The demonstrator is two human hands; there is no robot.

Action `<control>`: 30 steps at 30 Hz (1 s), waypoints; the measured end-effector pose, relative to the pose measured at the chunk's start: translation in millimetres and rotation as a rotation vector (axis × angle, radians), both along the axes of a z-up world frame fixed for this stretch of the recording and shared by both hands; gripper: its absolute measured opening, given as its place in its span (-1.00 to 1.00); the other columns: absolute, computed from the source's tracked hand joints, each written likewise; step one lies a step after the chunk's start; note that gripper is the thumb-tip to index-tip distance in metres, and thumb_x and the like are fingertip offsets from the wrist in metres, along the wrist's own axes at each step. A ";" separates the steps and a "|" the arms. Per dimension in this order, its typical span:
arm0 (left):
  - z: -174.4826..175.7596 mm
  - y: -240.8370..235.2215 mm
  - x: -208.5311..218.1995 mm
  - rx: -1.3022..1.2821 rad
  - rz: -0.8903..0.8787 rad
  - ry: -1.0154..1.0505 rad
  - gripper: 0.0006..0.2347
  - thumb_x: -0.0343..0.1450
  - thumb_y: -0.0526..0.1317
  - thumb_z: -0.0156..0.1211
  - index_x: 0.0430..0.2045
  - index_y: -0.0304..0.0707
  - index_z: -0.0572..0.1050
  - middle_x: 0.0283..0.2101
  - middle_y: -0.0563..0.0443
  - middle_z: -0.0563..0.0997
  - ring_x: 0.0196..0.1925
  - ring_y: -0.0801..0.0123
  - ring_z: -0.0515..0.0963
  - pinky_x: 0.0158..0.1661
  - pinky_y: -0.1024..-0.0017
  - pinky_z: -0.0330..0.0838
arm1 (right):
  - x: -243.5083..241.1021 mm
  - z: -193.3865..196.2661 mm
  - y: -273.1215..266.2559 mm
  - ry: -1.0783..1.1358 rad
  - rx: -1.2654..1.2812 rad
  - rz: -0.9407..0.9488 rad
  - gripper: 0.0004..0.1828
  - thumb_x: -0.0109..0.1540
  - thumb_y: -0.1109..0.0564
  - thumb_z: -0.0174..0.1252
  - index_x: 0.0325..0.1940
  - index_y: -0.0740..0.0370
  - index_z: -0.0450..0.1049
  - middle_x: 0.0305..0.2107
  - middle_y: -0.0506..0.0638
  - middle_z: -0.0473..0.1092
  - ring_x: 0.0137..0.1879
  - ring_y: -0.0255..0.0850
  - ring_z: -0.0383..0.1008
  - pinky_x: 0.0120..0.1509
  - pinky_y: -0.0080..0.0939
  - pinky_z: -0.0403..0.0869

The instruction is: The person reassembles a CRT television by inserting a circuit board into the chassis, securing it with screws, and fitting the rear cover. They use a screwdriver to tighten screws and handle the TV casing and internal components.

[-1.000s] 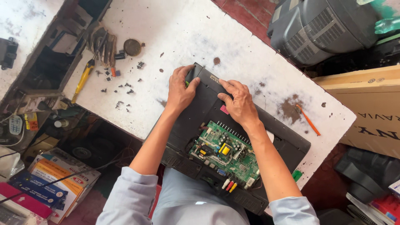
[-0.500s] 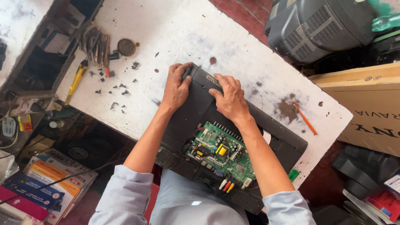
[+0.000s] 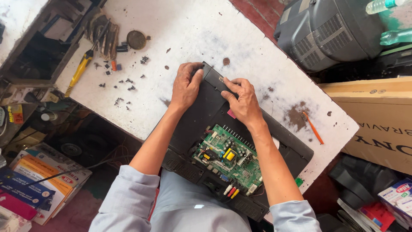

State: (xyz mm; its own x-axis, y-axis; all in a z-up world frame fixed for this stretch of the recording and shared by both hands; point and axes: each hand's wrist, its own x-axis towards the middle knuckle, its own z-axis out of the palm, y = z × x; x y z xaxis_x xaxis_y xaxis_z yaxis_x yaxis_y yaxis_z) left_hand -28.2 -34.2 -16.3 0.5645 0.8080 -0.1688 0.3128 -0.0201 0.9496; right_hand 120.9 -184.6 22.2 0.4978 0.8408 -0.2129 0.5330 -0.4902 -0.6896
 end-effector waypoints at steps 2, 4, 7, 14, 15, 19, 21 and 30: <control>2.3 0.5 4.0 -0.035 0.000 0.048 -0.70 0.42 -0.07 0.21 -0.02 -0.14 0.58 0.11 -0.16 0.49 0.11 0.11 0.58 0.11 0.28 0.45 | 1.6 1.9 -0.3 -0.101 0.047 0.047 -0.57 0.23 0.02 0.34 0.18 0.05 0.59 0.13 0.18 0.36 0.26 0.14 0.29 0.33 0.01 0.30; 3.7 1.3 9.7 0.046 -0.029 0.113 -0.67 0.38 -0.04 0.31 -0.01 -0.08 0.61 0.09 -0.21 0.47 0.13 0.04 0.53 0.10 0.23 0.44 | 3.7 3.4 0.8 -0.149 0.060 0.057 -0.59 0.22 0.03 0.35 0.16 0.04 0.61 0.16 0.22 0.34 0.27 0.16 0.27 0.32 0.01 0.29; 5.4 0.3 12.9 0.035 -0.050 0.158 -0.66 0.33 -0.02 0.39 -0.02 0.01 0.64 0.09 -0.21 0.44 0.12 0.03 0.52 0.10 0.21 0.45 | -3.3 1.7 1.5 -0.135 -0.021 0.003 -0.58 0.23 0.02 0.32 0.19 0.00 0.59 0.11 0.16 0.40 0.24 0.10 0.33 0.31 -0.03 0.33; -1.8 4.5 17.4 -0.034 -0.064 0.199 -0.67 0.29 -0.03 0.41 -0.08 0.06 0.66 0.07 -0.17 0.40 0.12 0.04 0.52 0.09 0.20 0.45 | 5.4 -15.9 3.4 0.019 -0.035 -0.111 -0.56 0.11 0.06 0.38 0.10 0.01 0.63 -0.05 0.13 0.49 0.08 0.02 0.48 0.19 -0.07 0.44; -4.8 4.0 17.5 -0.011 -0.062 0.190 -0.68 0.29 -0.05 0.41 -0.08 0.05 0.66 0.06 -0.18 0.40 0.11 0.03 0.51 0.10 0.20 0.45 | 9.5 -18.1 4.1 0.088 -0.029 -0.146 -0.55 0.07 0.06 0.40 0.06 0.02 0.64 -0.06 0.15 0.49 0.06 -0.01 0.50 0.16 -0.09 0.46; -9.0 4.3 18.8 0.095 -0.131 0.189 -0.76 0.36 -0.09 0.37 -0.11 0.01 0.68 0.01 -0.24 0.41 0.11 -0.03 0.48 0.14 0.18 0.42 | 12.0 -16.1 12.7 0.004 0.008 -0.106 -0.57 0.05 0.02 0.46 0.01 0.03 0.67 -0.17 0.15 0.51 0.00 0.02 0.52 0.14 -0.08 0.48; -5.5 4.7 22.4 0.182 -0.223 0.198 -0.81 0.41 -0.11 0.32 -0.13 -0.02 0.69 0.06 -0.29 0.41 0.15 -0.08 0.45 0.18 0.14 0.38 | 5.1 -11.9 6.2 -0.036 -0.061 -0.133 -0.56 0.09 -0.02 0.44 0.05 0.01 0.66 -0.22 0.16 0.50 -0.04 0.06 0.50 0.06 -0.02 0.46; 29.9 -4.0 39.4 0.904 -0.715 0.366 -0.75 0.49 -0.07 0.23 -0.12 -0.24 0.66 0.24 -0.23 0.50 0.32 -0.17 0.42 0.28 -0.07 0.17 | 51.2 26.2 -195.2 -0.205 0.088 -0.465 -0.67 0.19 0.13 0.36 0.03 0.21 0.61 0.03 0.14 0.52 0.20 0.03 0.51 0.33 -0.07 0.45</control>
State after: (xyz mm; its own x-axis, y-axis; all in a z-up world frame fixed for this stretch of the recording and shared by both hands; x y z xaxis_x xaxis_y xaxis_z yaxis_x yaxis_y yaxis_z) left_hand 11.2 -38.2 13.5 0.9691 0.2412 0.0525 0.2069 -0.9096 0.3604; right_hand 172.1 -379.8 48.4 0.8473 0.5310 -0.0102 0.4013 -0.6526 -0.6427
